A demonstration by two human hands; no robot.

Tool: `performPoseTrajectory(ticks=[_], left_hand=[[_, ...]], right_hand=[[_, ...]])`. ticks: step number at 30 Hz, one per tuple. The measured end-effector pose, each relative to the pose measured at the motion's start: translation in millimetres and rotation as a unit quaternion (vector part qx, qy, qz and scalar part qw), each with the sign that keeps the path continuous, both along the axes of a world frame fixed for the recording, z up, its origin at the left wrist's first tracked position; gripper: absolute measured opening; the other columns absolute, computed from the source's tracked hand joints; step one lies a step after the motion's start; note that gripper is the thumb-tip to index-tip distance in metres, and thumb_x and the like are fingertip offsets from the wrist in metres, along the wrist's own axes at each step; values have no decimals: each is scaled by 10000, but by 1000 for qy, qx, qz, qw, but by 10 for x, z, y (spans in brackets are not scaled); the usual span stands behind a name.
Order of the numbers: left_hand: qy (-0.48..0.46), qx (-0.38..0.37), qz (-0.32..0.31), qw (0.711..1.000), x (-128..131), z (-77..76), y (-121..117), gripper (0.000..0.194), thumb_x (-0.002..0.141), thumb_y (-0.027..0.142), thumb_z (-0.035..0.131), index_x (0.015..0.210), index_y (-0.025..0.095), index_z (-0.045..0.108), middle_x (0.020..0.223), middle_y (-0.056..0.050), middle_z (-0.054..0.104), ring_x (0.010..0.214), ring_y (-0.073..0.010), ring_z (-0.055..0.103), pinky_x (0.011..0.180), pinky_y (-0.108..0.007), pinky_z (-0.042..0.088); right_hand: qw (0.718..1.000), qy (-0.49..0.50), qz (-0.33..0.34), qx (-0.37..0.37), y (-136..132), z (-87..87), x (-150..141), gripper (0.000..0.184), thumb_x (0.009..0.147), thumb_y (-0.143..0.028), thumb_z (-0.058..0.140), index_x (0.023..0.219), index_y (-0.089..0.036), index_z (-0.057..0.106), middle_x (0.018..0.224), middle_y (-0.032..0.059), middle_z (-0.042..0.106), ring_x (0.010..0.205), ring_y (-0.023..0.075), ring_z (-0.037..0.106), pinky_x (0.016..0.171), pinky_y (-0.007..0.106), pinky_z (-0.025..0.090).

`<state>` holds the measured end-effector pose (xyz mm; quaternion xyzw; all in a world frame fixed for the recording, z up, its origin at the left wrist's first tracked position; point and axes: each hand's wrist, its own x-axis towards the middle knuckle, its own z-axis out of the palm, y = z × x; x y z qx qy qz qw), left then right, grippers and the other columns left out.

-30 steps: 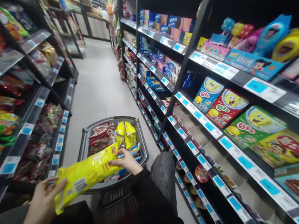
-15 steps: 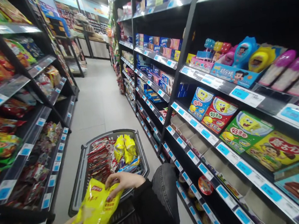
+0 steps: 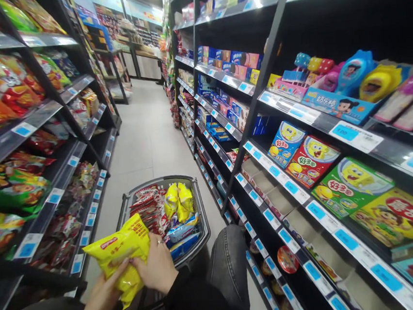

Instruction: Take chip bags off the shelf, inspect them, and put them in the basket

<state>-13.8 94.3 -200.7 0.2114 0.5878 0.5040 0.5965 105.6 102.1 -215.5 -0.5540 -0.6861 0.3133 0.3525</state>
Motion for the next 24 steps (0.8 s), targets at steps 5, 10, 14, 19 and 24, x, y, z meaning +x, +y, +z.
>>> performPoseTrajectory(ticks=[5, 10, 14, 19, 24], left_hand=[[-2, -10, -30, 999, -144, -151, 62, 470, 646, 296, 716, 1065, 137, 576, 903, -94, 694, 826, -241, 673, 593, -249, 550], [-71, 5, -37, 997, -443, -56, 119, 542, 656, 509, 659, 1082, 185, 571, 926, -80, 698, 845, -270, 662, 598, -303, 545], [-55, 7, -81, 995, -507, 123, -15, 534, 656, 354, 711, 1133, 180, 543, 1016, -99, 673, 843, -240, 659, 622, -296, 534], [-64, 22, -77, 995, -394, 28, -89, 672, 643, 368, 732, 1228, 156, 479, 1085, -136, 639, 871, -256, 647, 632, -334, 532], [-9, 56, -81, 995, -245, -66, -144, 688, 686, 414, 689, 1274, 146, 452, 1165, -152, 595, 925, -245, 618, 624, -300, 525]], right_hand=[[999, -41, 22, -3, 60, 17, 72, 516, 842, -324, 471, 1319, -172, 343, 1211, 122, 524, 1085, 267, 540, 915, 404, 437], [993, -76, 73, 49, 84, 116, 195, 432, 873, -270, 424, 1293, -172, 396, 1203, 110, 552, 1097, 235, 534, 934, 370, 425], [982, -113, 121, 90, 27, 131, 234, 394, 872, -228, 435, 1264, -188, 453, 1180, 101, 583, 1095, 231, 536, 932, 372, 422], [970, -169, 83, 151, 34, -59, 194, 339, 886, -275, 439, 1193, -166, 533, 1099, 135, 616, 1012, 250, 574, 869, 393, 456], [938, -205, 76, 267, -1, -169, 213, 356, 896, -190, 389, 1217, -142, 536, 1153, 154, 596, 1031, 228, 559, 875, 363, 455]])
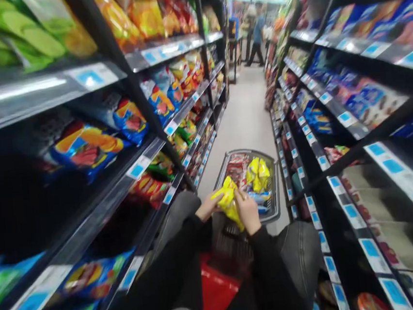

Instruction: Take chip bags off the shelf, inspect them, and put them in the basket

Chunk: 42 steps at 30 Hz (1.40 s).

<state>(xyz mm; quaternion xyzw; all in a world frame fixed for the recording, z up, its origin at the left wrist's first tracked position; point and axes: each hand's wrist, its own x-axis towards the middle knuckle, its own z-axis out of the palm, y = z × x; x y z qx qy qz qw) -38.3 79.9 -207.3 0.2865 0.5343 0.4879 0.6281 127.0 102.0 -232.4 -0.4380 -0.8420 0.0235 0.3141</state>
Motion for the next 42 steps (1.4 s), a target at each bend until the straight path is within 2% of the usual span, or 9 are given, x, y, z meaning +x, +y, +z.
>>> performPoseTrajectory(ticks=[1, 5, 11, 15, 23, 28, 33, 38, 42], left_hand=[[12, 11, -17, 1000, 25, -9, -8, 679, 704, 420, 673, 1283, 144, 449, 1162, -156, 596, 920, -241, 618, 627, -297, 525], [14, 1, -20, 1000, 86, -73, -6, 635, 684, 401, 700, 1240, 154, 519, 1078, -122, 642, 849, -213, 628, 635, -289, 520], [66, 32, -10, 997, 85, -218, 59, 442, 730, 393, 656, 1064, 102, 657, 910, -93, 699, 807, -200, 633, 710, -293, 503], [94, 59, -2, 994, 86, -237, 90, 380, 725, 352, 665, 1017, 111, 686, 984, -85, 699, 921, -215, 618, 819, -293, 480], [126, 97, -65, 985, 157, -194, 46, 483, 805, 412, 560, 1186, 118, 596, 1094, -102, 665, 935, -231, 632, 810, -327, 502], [171, 142, -90, 971, 162, -201, 40, 507, 784, 470, 565, 1151, 126, 622, 1191, -100, 614, 1124, -259, 553, 1002, -373, 398], [148, 174, -133, 964, 141, -185, 49, 544, 770, 509, 562, 1153, 127, 618, 1255, -101, 566, 1198, -247, 498, 1063, -370, 337], [127, 155, -120, 972, 166, -199, 52, 565, 748, 509, 581, 1154, 117, 616, 1265, -111, 556, 1200, -259, 493, 1049, -378, 354], [111, 122, -112, 980, 155, -190, 68, 498, 727, 451, 618, 1081, 105, 658, 1159, -118, 630, 1109, -283, 554, 989, -407, 401]], right_hand=[[1000, -6, 3, 9, -8, -1, 11, 340, 899, -202, 396, 1193, -145, 557, 1127, 148, 610, 1008, 222, 563, 863, 351, 455], [999, -16, -25, 15, -13, 33, 42, 316, 906, -281, 423, 1140, -153, 593, 1022, 121, 632, 928, 209, 563, 815, 310, 439], [997, -65, -42, 21, -24, 57, 38, 303, 906, -321, 423, 1097, -160, 593, 970, 111, 613, 830, 186, 536, 701, 272, 381], [994, -96, -56, 24, -22, 47, -7, 294, 902, -351, 424, 1037, -156, 598, 919, 107, 607, 820, 197, 498, 685, 285, 335], [989, -112, -96, 6, 22, 113, 5, 287, 908, -359, 387, 851, -155, 581, 840, 108, 575, 813, 214, 468, 671, 296, 296], [985, -132, -107, -23, 24, 128, 6, 350, 888, -455, 396, 879, -144, 558, 844, 115, 577, 811, 226, 477, 657, 304, 295], [983, -158, -92, -26, 34, 93, -19, 306, 925, -391, 347, 870, -145, 521, 834, 94, 584, 753, 195, 501, 623, 289, 283], [983, -153, -103, -23, 37, 34, -40, 242, 933, -261, 314, 848, -150, 512, 770, 65, 582, 668, 161, 501, 577, 278, 250], [986, -125, -104, -20, 41, 7, -51, 198, 910, -204, 344, 822, -151, 513, 757, 59, 585, 685, 158, 505, 592, 271, 261]])
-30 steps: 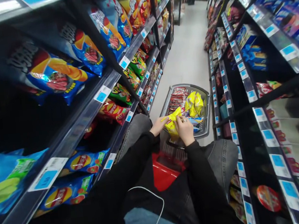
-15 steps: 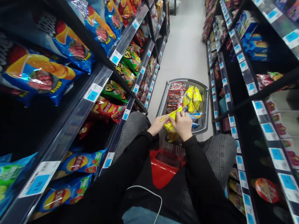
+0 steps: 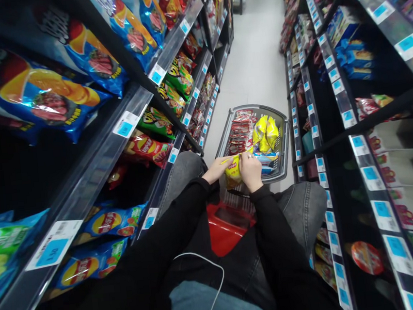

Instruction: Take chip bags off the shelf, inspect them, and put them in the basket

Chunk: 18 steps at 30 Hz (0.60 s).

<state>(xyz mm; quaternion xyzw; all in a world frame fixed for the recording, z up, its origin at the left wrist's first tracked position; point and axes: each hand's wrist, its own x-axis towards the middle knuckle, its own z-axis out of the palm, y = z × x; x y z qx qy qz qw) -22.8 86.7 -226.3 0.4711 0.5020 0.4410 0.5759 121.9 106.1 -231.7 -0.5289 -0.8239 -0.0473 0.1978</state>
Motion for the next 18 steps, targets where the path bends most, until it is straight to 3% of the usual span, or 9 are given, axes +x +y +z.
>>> performPoseTrajectory(ticks=[3, 7, 10, 14, 18], left_hand=[[-52, -34, -24, 998, -82, 51, 8, 450, 648, 344, 699, 1027, 102, 679, 1045, -115, 682, 1009, -281, 604, 913, -398, 448], [-92, -74, -93, 989, -209, 120, -6, 511, 541, 183, 756, 1041, 120, 671, 1006, -107, 694, 944, -255, 630, 886, -382, 456], [-28, -56, -53, 997, -236, 108, -14, 398, 617, 242, 729, 995, 123, 692, 972, -100, 704, 904, -233, 636, 875, -366, 459], [72, -15, -1, 997, -225, 46, 0, 386, 672, 368, 691, 957, 108, 711, 884, -95, 720, 841, -229, 640, 800, -329, 481], [181, 37, 46, 982, -209, 52, 0, 304, 730, 386, 634, 897, 153, 733, 853, -64, 725, 818, -209, 643, 796, -292, 470]], right_hand=[[1000, 9, 13, 8, -8, 6, -2, 224, 920, -219, 343, 794, -155, 517, 751, 62, 584, 703, 162, 501, 615, 273, 270], [994, -41, 103, 9, -45, 25, -27, 231, 925, -226, 356, 804, -154, 539, 738, 70, 581, 729, 186, 490, 646, 291, 284], [987, -61, 149, -3, -76, 38, -67, 193, 912, -191, 373, 868, -138, 553, 784, 87, 581, 772, 206, 478, 678, 302, 304], [990, -41, 137, -3, -109, 47, -122, 223, 914, -171, 344, 907, -117, 559, 817, 104, 573, 803, 223, 453, 714, 319, 317], [993, -26, 112, 7, -172, 14, -179, 240, 911, -170, 332, 914, -107, 564, 882, 128, 572, 852, 242, 434, 755, 355, 314]])
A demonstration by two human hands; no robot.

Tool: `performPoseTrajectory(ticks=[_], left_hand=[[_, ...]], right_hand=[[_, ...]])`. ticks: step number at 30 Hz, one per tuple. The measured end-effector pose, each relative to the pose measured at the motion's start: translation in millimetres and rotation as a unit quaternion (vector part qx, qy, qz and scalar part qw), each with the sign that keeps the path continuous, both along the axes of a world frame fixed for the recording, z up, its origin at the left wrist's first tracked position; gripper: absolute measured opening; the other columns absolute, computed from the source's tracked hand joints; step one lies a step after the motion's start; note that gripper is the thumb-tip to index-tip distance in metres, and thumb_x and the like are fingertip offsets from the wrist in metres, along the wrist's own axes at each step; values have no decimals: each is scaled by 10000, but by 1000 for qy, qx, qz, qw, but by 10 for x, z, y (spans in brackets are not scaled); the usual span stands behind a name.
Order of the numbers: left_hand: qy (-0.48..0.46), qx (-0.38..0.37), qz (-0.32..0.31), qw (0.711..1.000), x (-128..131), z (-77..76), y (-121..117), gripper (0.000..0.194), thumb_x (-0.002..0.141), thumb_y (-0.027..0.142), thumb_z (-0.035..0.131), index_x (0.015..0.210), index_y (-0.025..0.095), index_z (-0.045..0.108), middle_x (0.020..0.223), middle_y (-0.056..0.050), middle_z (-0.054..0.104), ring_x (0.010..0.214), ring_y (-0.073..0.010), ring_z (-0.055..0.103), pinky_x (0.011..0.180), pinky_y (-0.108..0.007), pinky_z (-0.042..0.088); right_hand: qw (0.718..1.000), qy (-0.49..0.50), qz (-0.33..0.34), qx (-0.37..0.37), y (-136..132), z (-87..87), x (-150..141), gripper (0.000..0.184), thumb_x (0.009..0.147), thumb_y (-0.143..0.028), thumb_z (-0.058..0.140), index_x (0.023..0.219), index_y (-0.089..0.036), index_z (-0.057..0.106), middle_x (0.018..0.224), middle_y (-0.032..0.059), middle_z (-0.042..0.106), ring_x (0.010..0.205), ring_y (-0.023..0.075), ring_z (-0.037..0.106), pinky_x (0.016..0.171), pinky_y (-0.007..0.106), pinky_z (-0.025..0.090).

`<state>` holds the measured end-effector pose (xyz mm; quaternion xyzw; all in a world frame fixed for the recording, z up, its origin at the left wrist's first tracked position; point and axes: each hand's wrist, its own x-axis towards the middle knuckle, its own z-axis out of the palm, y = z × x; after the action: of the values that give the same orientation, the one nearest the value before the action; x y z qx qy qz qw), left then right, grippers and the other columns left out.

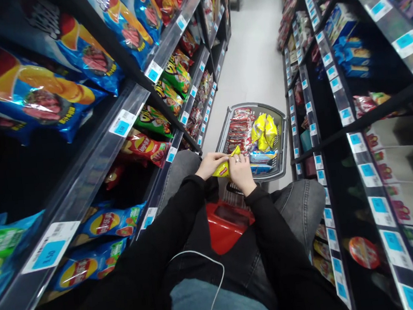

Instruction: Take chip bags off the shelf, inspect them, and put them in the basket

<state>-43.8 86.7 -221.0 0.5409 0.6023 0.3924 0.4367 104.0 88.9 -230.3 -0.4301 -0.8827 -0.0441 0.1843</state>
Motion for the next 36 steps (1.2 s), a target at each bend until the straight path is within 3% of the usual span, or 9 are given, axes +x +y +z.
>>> performPoseTrajectory(ticks=[6, 9, 15, 19, 22, 26, 29, 32, 36], left_hand=[[19, 61, -7, 998, 105, 44, -52, 263, 755, 285, 611, 976, 180, 706, 991, -60, 699, 856, -179, 630, 816, -271, 454], [-15, 32, 4, 999, 116, 13, -41, 268, 730, 307, 632, 936, 156, 713, 880, -57, 713, 782, -174, 631, 732, -256, 465], [-3, 37, 91, 995, 6, 4, 23, 272, 721, 397, 622, 708, 136, 697, 657, -13, 664, 660, -140, 581, 612, -222, 423], [-128, 25, 168, 977, -130, 69, 64, 296, 680, 422, 667, 628, 136, 609, 584, 11, 616, 599, -127, 568, 564, -218, 425], [-291, 8, 217, 932, -228, 117, 97, 311, 665, 424, 694, 659, 144, 558, 617, -5, 639, 627, -151, 619, 599, -249, 479], [-399, 10, 227, 888, -290, 162, 109, 315, 694, 417, 695, 756, 140, 557, 732, -52, 687, 753, -197, 671, 711, -314, 527], [-425, 23, 216, 879, -297, 187, 95, 321, 735, 424, 663, 849, 138, 572, 843, -77, 702, 855, -220, 672, 777, -344, 534], [-440, 22, 201, 875, -288, 208, 80, 343, 740, 431, 658, 892, 135, 574, 906, -92, 699, 924, -236, 659, 813, -356, 531], [-435, 25, 202, 877, -266, 217, 62, 354, 735, 451, 656, 884, 144, 560, 895, -95, 697, 957, -244, 647, 822, -357, 526]], right_hand=[[996, 43, -72, 11, -48, -67, -20, 278, 918, -220, 320, 853, -132, 575, 818, 121, 561, 823, 245, 423, 740, 379, 305], [995, 50, -81, 13, -33, -70, -19, 291, 920, -221, 313, 845, -134, 580, 815, 123, 562, 832, 246, 427, 751, 391, 307], [996, 74, -43, -3, 11, -2, -18, 294, 924, -292, 335, 966, -127, 575, 868, 131, 571, 859, 242, 438, 792, 403, 332], [985, 165, -30, -52, 139, 26, 159, 354, 860, -372, 457, 1095, -117, 526, 1051, 159, 531, 1011, 265, 434, 868, 432, 353], [932, 319, -58, -163, 276, 1, 365, 465, 827, -444, 470, 1177, -138, 468, 1107, 150, 502, 1046, 253, 465, 857, 426, 402], [770, 492, 3, -406, 366, 32, 586, 469, 821, -395, 462, 1255, -228, 396, 1016, 68, 559, 849, 167, 575, 709, 325, 483], [677, 561, 22, -476, 364, 128, 657, 525, 737, -350, 587, 1228, -259, 424, 1010, 43, 573, 778, 141, 594, 640, 281, 498], [640, 613, 9, -464, 367, 176, 644, 506, 714, -369, 615, 1183, -261, 458, 1031, 51, 592, 786, 146, 608, 625, 283, 510], [634, 638, -26, -435, 402, 85, 532, 453, 694, -429, 621, 1082, -221, 513, 991, 64, 624, 857, 172, 612, 684, 317, 514]])
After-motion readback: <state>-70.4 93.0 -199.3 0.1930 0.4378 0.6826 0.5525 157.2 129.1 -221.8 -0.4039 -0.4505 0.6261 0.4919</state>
